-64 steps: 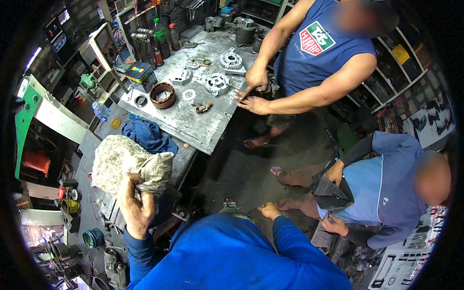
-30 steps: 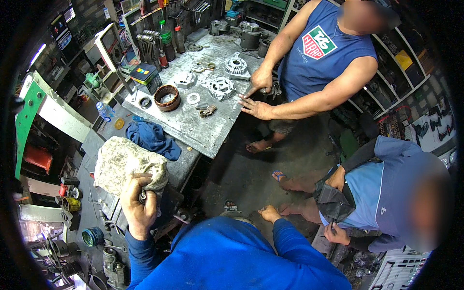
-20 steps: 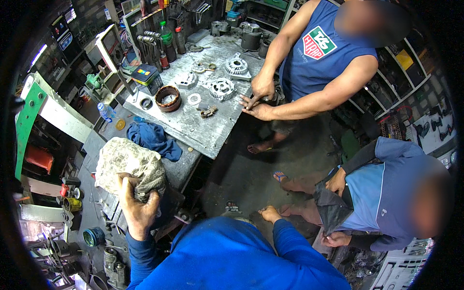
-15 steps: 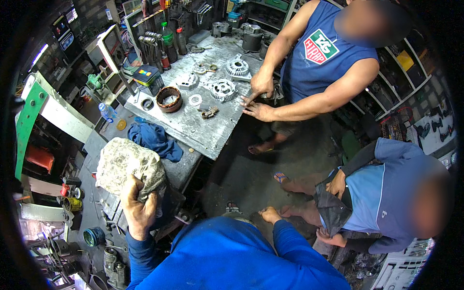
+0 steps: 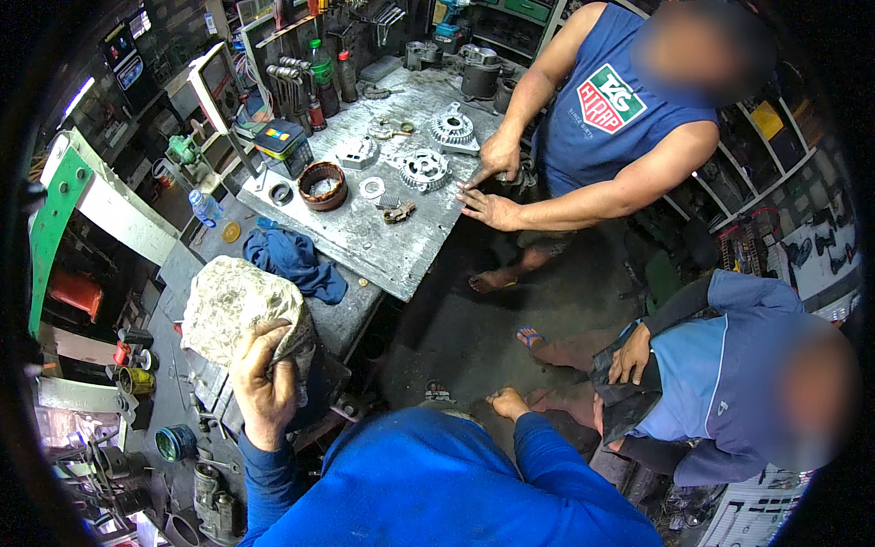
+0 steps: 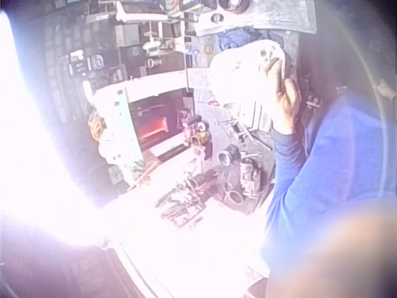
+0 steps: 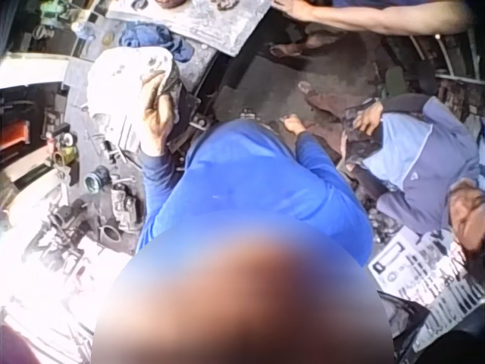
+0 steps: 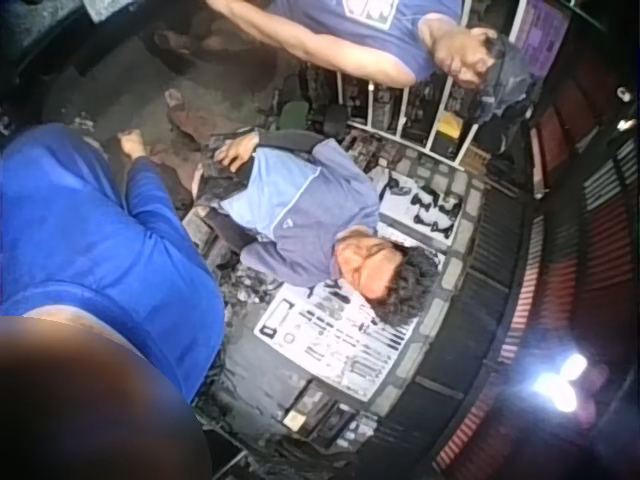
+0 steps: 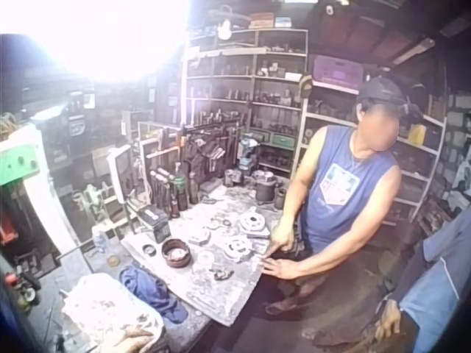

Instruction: The person wipes a mechanical part with a cloth, then uses a cordless impact driver to tighten bolts on the part. The person handles the part with both hands, repositions it on the workbench, and continues tightening.

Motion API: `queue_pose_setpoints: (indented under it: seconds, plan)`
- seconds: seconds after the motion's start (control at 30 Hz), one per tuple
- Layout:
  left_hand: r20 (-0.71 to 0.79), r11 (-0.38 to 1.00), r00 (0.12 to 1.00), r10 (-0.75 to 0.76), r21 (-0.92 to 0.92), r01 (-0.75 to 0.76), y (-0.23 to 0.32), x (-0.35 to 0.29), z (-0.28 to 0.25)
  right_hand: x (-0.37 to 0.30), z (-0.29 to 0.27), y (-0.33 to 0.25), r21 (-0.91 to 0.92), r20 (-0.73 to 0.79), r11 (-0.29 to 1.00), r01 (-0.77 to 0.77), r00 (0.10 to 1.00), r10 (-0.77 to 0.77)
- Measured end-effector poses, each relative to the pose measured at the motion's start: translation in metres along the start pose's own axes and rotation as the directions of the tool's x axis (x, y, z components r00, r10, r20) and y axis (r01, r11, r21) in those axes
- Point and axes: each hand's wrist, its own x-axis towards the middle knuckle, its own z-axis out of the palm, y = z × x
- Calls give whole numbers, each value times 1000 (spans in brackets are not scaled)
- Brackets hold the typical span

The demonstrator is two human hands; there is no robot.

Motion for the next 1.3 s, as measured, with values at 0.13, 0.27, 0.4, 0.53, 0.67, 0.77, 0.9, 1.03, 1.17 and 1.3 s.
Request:
queue_pose_setpoints:
  seconds: [0.13,0.27,0.4,0.53,0.67,0.77,0.9,1.03,1.17,1.3]
  plan:
    - [-23,998,998,-57,-20,57,1,-3,2,1,-1,2,6,-23,999,-32,999,32]
    - [-38,992,991,-125,-1,125,1,-6,4,2,-2,6,4,-20,1000,6,1000,-5]
    - [-87,991,992,-89,94,97,0,-4,9,-7,-8,-7,-53,6,998,-33,999,33]
    - [-95,992,993,-74,95,83,2,-3,8,-40,-23,-87,-288,5,955,76,997,-78]
    - [-30,993,995,-90,74,92,3,-4,6,-98,-40,-243,6,9,719,695,719,-695]
    - [-58,997,997,-48,54,52,2,-4,8,-161,-51,-351,135,-21,265,955,270,-963]
    - [-26,955,977,-210,-219,199,0,-5,7,-219,-28,-438,-9,-47,48,999,48,-998]
    - [18,995,995,-98,22,97,3,-12,-5,-234,-13,-453,-112,-89,148,983,138,-986]
    - [141,960,990,-8,276,-32,15,-40,-21,-231,-8,-449,-301,-233,60,952,-13,-972]
    - [46,970,998,-35,243,23,22,-66,-61,-231,-8,-451,-300,-241,87,950,12,-970]
